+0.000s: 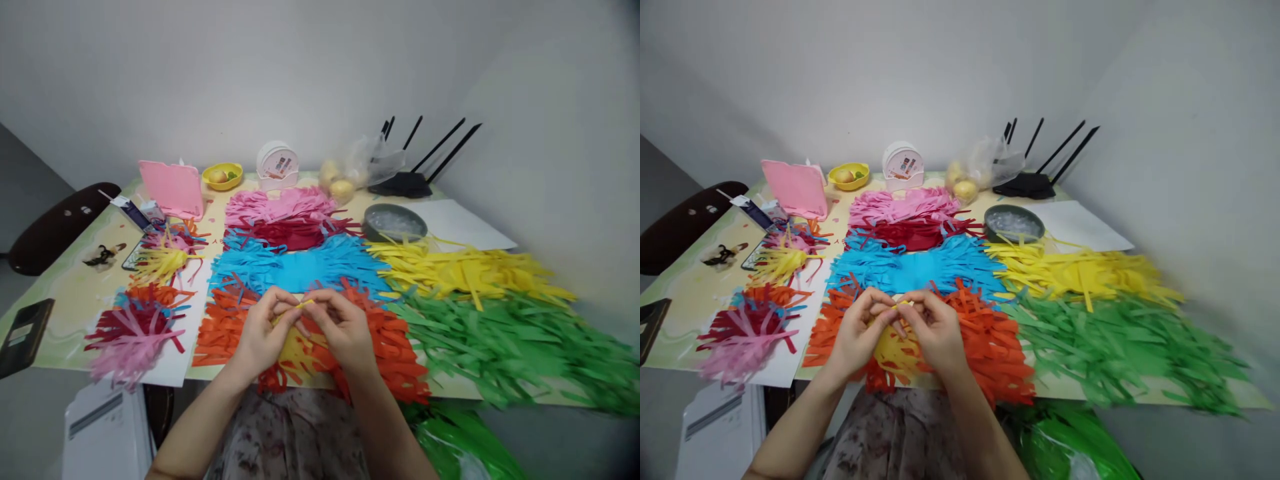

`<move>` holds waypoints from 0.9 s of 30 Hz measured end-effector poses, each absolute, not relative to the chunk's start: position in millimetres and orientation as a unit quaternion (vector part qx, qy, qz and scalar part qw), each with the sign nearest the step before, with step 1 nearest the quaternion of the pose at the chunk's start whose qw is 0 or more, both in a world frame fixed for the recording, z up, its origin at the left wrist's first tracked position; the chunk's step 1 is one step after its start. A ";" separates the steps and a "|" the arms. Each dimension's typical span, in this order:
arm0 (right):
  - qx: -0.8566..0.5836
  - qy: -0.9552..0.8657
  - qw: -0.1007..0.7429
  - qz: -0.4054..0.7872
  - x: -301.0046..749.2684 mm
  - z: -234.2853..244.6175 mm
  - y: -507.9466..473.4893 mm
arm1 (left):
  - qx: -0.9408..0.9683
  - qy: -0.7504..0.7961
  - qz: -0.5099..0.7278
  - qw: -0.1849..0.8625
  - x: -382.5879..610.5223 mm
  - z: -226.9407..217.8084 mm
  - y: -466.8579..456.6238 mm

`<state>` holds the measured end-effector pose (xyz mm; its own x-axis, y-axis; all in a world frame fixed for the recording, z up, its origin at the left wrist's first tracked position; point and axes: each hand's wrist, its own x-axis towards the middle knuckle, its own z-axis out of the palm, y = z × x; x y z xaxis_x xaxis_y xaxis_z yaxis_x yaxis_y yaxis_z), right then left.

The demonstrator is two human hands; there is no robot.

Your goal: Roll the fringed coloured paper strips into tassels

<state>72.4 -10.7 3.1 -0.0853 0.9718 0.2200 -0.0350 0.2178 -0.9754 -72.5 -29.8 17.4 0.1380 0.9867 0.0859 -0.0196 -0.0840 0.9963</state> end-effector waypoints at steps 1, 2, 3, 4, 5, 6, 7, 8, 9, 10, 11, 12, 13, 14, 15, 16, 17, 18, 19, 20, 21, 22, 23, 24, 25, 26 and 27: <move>-0.405 -0.579 0.524 0.475 74.0 3.0 -9.4 | 0.549 0.444 0.489 0.512 -73.4 16.1 -30.3; -0.400 -0.590 0.516 0.475 75.7 3.1 -8.3 | 0.546 0.445 0.488 0.515 -73.9 15.0 -30.7; -0.399 -0.598 0.512 0.470 77.5 3.2 -7.5 | 0.542 0.442 0.486 0.524 -74.2 14.3 -31.1; -0.402 -0.601 0.514 0.462 79.1 3.6 -7.1 | 0.538 0.435 0.484 0.536 -74.2 14.0 -31.4; -0.407 -0.600 0.520 0.452 80.3 4.1 -7.2 | 0.533 0.426 0.481 0.551 -73.8 14.2 -31.7; -0.412 -0.600 0.525 0.441 81.0 4.8 -7.9 | 0.530 0.419 0.477 0.562 -73.3 14.9 -31.8; -0.416 -0.601 0.528 0.432 81.2 5.8 -9.0 | 0.529 0.419 0.476 0.565 -72.7 16.1 -31.8; -0.419 -0.606 0.528 0.423 81.0 7.1 -10.5 | 0.530 0.424 0.477 0.558 -72.1 17.4 -31.7; -0.420 -0.611 0.526 0.416 80.5 8.7 -12.2 | 0.535 0.434 0.479 0.544 -71.8 18.6 -31.4; -0.421 -0.614 0.527 0.411 79.8 10.5 -13.8 | 0.540 0.445 0.482 0.527 -71.9 19.5 -31.1; -0.419 -0.612 0.531 0.409 79.1 12.4 -15.3 | 0.543 0.455 0.486 0.512 -72.5 20.0 -30.8; -0.418 -0.606 0.540 0.408 78.5 14.3 -16.5 | 0.542 0.460 0.488 0.506 -73.6 19.9 -30.6; -0.419 -0.595 0.552 0.407 78.0 16.0 -17.4 | 0.536 0.460 0.488 0.513 -75.1 19.4 -30.5; -0.422 -0.584 0.565 0.404 77.5 17.5 -18.0 | 0.525 0.457 0.488 0.527 -76.9 18.4 -30.6; -0.426 -0.575 0.575 0.397 76.7 18.5 -18.5 | 0.510 0.453 0.490 0.543 -78.5 17.1 -30.9; -0.432 -0.571 0.581 0.386 75.6 19.1 -19.0 | 0.495 0.449 0.492 0.558 -79.8 15.8 -31.4; -0.438 -0.572 0.586 0.372 73.9 19.3 -19.6 | 0.482 0.447 0.495 0.568 -80.4 14.4 -32.3; -0.442 -0.574 0.590 0.356 71.6 19.1 -20.6 | 0.474 0.449 0.499 0.571 -80.2 13.1 -33.4; -0.446 -0.576 0.595 0.338 68.6 18.6 -22.2 | 0.470 0.453 0.503 0.567 -79.4 11.7 -35.0; -0.450 -0.578 0.601 0.320 65.2 17.9 -24.4 | 0.469 0.460 0.505 0.560 -78.6 10.3 -37.1; -0.453 -0.578 0.606 0.304 61.7 17.0 -27.2 | 0.470 0.469 0.505 0.552 -78.8 8.7 -39.5; -0.455 -0.583 0.605 0.294 58.4 15.9 -30.7 | 0.473 0.478 0.502 0.543 -81.3 6.9 -42.3; -0.455 -0.593 0.597 0.291 55.7 14.6 -34.5 | 0.478 0.489 0.499 0.533 -87.6 5.0 -45.8; -0.452 -0.607 0.582 0.298 53.7 12.9 -38.4 | 0.482 0.505 0.496 0.517 -98.7 3.5 -50.4; -0.448 -0.620 0.563 0.313 52.7 10.6 -41.9 | 0.482 0.531 0.499 0.487 -115.4 2.9 -56.7; -0.444 -0.630 0.542 0.335 52.4 7.7 -45.0 | 0.477 0.568 0.510 0.436 -137.5 3.6 -65.2; -0.440 -0.635 0.525 0.357 52.4 4.4 -47.4 | 0.463 0.617 0.526 0.358 -163.8 6.0 -76.0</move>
<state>52.4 -47.4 4.4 -0.0619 0.9333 0.3538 0.1842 0.3590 -0.9150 -163.8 -76.0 6.0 -0.3145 0.9482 0.0452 0.1946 0.0178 0.9807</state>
